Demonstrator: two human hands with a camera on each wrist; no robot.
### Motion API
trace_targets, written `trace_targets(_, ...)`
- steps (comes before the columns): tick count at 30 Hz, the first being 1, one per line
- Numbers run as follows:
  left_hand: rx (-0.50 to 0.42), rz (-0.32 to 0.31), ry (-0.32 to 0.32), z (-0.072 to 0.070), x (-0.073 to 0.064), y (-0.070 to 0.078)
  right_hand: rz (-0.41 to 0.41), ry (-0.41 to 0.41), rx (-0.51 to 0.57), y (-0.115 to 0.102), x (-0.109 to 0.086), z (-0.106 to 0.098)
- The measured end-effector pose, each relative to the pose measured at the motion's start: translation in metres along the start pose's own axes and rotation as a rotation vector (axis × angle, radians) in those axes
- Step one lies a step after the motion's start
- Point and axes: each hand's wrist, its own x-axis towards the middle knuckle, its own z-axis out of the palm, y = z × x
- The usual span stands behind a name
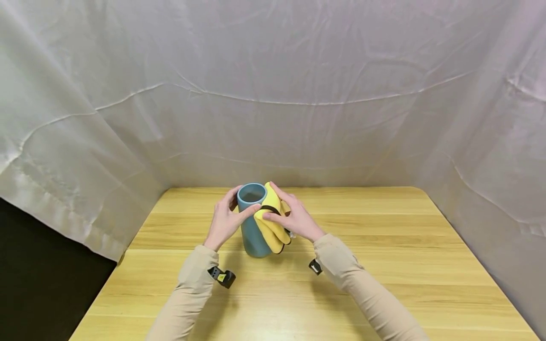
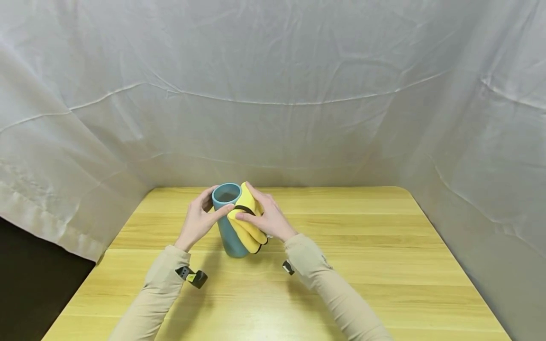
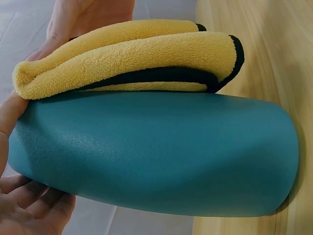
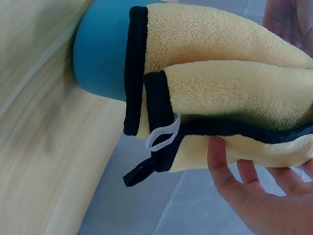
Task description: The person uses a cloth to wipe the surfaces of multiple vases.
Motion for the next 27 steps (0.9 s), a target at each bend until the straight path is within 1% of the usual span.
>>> trace_targets(5,0.0,-0.002,-0.004,0.0,0.0,0.0,-0.006,0.017,0.01,0.001,0.0,0.001)
trace_targets(10,-0.007,-0.013,-0.011,0.001,0.001,0.001,0.005,0.037,-0.013,0.004,0.0,0.001)
trace_targets(15,-0.017,-0.021,-0.013,0.002,0.001,0.001,0.051,0.0,-0.017,0.017,-0.007,0.004)
trace_targets(19,-0.015,-0.016,-0.014,0.003,0.0,0.001,0.069,-0.028,0.009,0.032,-0.013,0.009)
trace_targets(21,-0.011,-0.012,-0.015,0.002,0.0,0.0,0.058,-0.026,0.01,0.04,-0.016,0.013)
trace_targets(27,-0.005,-0.017,-0.013,0.001,0.0,0.0,-0.007,-0.007,0.007,0.06,-0.023,0.023)
